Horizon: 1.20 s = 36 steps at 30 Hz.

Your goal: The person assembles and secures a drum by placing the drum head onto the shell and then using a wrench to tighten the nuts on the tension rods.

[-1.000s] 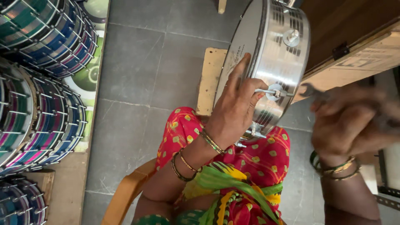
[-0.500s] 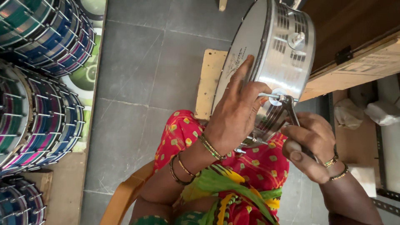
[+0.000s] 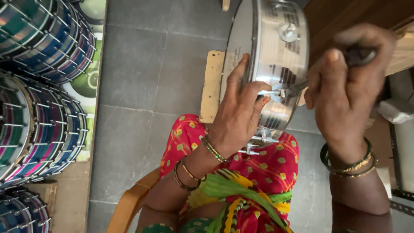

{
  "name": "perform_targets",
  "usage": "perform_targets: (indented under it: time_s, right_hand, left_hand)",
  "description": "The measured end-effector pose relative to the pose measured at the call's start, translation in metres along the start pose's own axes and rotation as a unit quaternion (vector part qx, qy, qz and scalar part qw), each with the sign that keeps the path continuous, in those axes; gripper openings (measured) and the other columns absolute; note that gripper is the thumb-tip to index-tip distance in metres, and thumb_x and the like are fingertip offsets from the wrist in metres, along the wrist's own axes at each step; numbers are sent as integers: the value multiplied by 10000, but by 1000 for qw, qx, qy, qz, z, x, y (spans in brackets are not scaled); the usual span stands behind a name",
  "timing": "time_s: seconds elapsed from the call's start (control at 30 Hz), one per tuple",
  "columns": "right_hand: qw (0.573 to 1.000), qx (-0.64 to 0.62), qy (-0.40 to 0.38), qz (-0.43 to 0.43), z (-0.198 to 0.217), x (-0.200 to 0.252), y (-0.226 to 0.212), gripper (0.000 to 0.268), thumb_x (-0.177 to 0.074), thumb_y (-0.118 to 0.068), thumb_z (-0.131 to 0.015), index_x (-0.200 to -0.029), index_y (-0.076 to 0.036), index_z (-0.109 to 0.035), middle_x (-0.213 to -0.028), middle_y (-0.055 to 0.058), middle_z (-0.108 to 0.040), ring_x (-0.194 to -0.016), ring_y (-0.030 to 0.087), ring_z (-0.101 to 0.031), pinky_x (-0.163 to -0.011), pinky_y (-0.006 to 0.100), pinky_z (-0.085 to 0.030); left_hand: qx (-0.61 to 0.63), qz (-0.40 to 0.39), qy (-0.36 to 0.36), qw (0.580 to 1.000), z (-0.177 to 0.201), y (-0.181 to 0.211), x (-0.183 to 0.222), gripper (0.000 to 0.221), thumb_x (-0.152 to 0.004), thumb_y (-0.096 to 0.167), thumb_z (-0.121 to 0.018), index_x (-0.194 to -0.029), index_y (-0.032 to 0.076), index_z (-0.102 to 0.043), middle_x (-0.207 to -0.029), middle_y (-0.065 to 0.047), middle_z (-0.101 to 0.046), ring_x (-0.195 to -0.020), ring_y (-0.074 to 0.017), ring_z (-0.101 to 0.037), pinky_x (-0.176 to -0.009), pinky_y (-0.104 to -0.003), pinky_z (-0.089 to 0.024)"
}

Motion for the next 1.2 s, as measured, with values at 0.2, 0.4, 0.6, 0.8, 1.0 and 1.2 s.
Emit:
perform_targets:
  time_s: [0.2,0.4,0.6,0.8,1.0,1.2]
  right_hand:
    - [998,-40,-26,-29,-6,-19,2,164,-1222,-130,-448,-1312,-60,-331,-668,34,-488,-441,85,-413,-432,204,-347]
    - [994,12,0,106,-4,-3,0,196,-1227,-186,-422,-1329,-82,-291,-712,41,-510,-487,110,-494,-470,210,-388]
    - [961,71,42,266,3,46,17,240,-1183,-217,-453,-1202,-68,-267,-853,145,-475,-550,157,-567,-500,232,-461]
    - [850,303,-213,375,-51,94,47,309,-1048,-465,-465,-974,-191,-588,-998,35,-621,-694,228,-605,-626,386,-518]
    - [979,23,20,200,32,68,34,372,-1174,-365,-434,-969,-74,-545,-916,101,-589,-613,207,-549,-583,338,-489]
    - [977,-210,26,-22,36,8,30,387,-1274,-247,-431,-993,11,-496,-833,151,-562,-530,182,-491,-531,296,-463]
  left_hand:
    - [8,22,14,1000,-1,-7,-5,193,-1103,129,-572,-1284,71,-540,-1615,-310,-293,-1507,-507,-398,-1197,-514,-475]
    - [15,43,36,998,6,-14,-13,166,-1076,118,-594,-1235,96,-549,-1598,-285,-356,-1433,-484,-493,-1051,-459,-561]
    - [-2,46,8,999,2,-12,-10,189,-1043,111,-633,-1215,116,-555,-1577,-262,-417,-1347,-459,-566,-990,-475,-574]
    - [-38,38,31,998,-1,-20,-27,248,-1001,109,-599,-1240,82,-536,-1543,-280,-421,-1328,-482,-559,-957,-478,-580]
    - [-43,35,77,995,20,-38,-25,168,-1101,138,-577,-1255,94,-526,-1480,-251,-452,-1304,-457,-561,-1045,-493,-560]
    - [-58,38,62,996,24,-27,-7,225,-1079,169,-600,-1258,66,-509,-1516,-269,-400,-1347,-514,-536,-1066,-515,-529]
Point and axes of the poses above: each hand's wrist, its own x-axis away from the middle knuckle, its own z-axis out of the back of the hand, y = z × x, the point moved 9 cm from there along -x, towards the middle knuckle
